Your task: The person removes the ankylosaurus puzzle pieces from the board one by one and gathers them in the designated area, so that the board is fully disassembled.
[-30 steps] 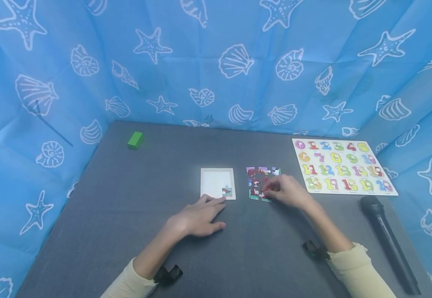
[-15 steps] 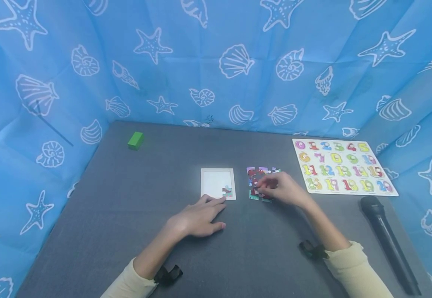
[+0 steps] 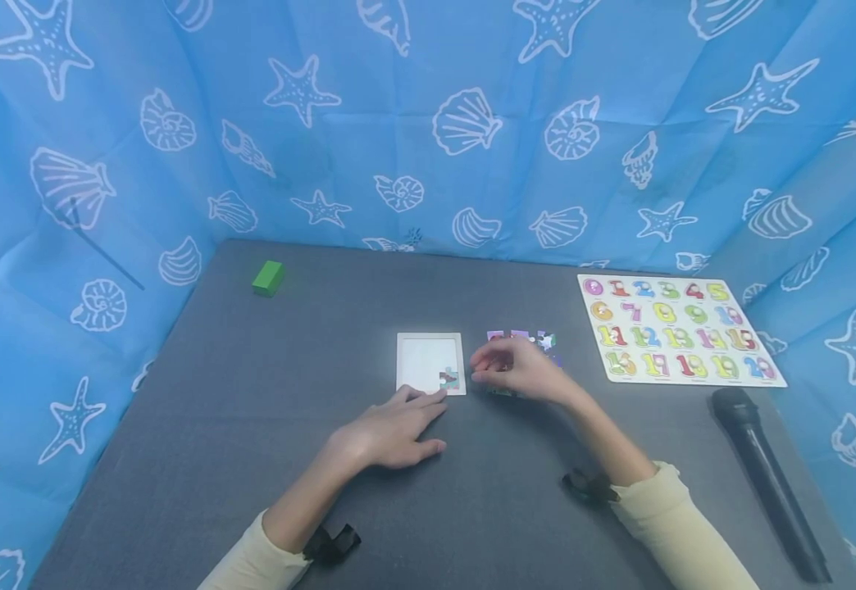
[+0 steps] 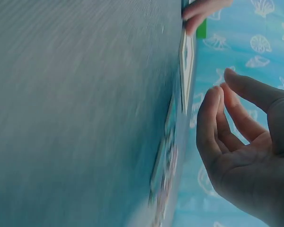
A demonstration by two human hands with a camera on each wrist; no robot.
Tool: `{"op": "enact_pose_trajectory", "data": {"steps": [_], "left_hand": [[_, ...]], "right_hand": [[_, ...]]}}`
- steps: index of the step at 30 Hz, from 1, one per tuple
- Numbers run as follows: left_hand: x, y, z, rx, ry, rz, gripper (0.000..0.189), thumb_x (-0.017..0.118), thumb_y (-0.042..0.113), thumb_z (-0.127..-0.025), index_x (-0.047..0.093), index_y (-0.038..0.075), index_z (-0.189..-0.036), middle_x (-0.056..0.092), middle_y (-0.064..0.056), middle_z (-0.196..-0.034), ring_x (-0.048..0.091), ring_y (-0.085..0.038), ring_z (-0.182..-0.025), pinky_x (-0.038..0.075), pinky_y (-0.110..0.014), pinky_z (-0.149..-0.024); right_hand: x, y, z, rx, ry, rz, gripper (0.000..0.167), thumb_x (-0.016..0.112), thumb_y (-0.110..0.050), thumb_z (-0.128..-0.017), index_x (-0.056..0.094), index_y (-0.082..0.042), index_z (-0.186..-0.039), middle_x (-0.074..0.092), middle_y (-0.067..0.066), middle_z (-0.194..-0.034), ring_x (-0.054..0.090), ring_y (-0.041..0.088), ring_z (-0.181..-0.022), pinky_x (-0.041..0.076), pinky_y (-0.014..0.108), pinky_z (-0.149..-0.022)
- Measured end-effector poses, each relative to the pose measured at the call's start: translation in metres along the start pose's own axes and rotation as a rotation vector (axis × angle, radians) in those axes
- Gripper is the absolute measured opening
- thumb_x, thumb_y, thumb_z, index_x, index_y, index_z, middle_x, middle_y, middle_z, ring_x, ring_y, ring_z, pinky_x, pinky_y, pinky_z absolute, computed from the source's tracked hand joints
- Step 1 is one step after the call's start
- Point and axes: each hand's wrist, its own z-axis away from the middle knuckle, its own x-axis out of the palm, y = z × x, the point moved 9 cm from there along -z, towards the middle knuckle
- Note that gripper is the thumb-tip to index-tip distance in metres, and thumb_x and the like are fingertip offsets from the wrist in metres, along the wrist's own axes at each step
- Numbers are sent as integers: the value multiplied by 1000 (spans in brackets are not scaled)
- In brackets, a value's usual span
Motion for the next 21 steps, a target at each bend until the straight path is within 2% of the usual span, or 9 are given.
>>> {"op": "enact_pose_trajectory", "data": {"steps": [4, 8, 14, 18, 21], "left_hand": [[1, -1, 0, 5, -6, -5, 68, 62, 45, -109, 42, 19, -169, 29, 6, -182, 31, -24, -165, 44, -76, -117], [1, -1, 1, 13, -5, -13, 68, 62, 45, -109, 42, 19, -169, 29, 7, -182, 29, -25, -166, 44, -77, -117], [0, -2, 1, 28, -5, -15, 66, 62, 44, -110, 44, 18, -168, 30, 7, -181, 30, -26, -166, 46, -74, -116], [0, -3, 1, 27, -21, 4, 65, 61, 44, -110, 44, 17, -167, 29, 6, -181, 30, -26, -166, 44, -72, -121], [-2, -4, 2, 39, -30, 28, 65, 60, 43, -111, 44, 15, -167, 30, 2, -181, 29, -28, -167, 39, -67, -128]], "right_hand": [[17, -4, -13, 10, -57, -40, 25, 80, -4, -95, 77, 4, -119, 82, 16, -104, 77, 15, -91, 62, 21, -77], [30, -4, -23, 39, -96, 6, 27, 80, -4, -95, 77, 3, -120, 81, 15, -103, 75, 13, -90, 60, 20, -78], [35, -3, -32, 91, -68, 154, 31, 89, -11, -88, 78, -1, -115, 72, 6, -88, 60, 8, -73, 52, 21, -66], [35, -1, -34, 133, -68, 166, 31, 91, -13, -86, 78, -2, -112, 71, 5, -86, 60, 10, -70, 51, 24, -65], [35, 2, -34, 146, -70, 159, 31, 92, -13, -85, 77, -2, -110, 71, 6, -87, 62, 11, -72, 52, 24, -66]]}}
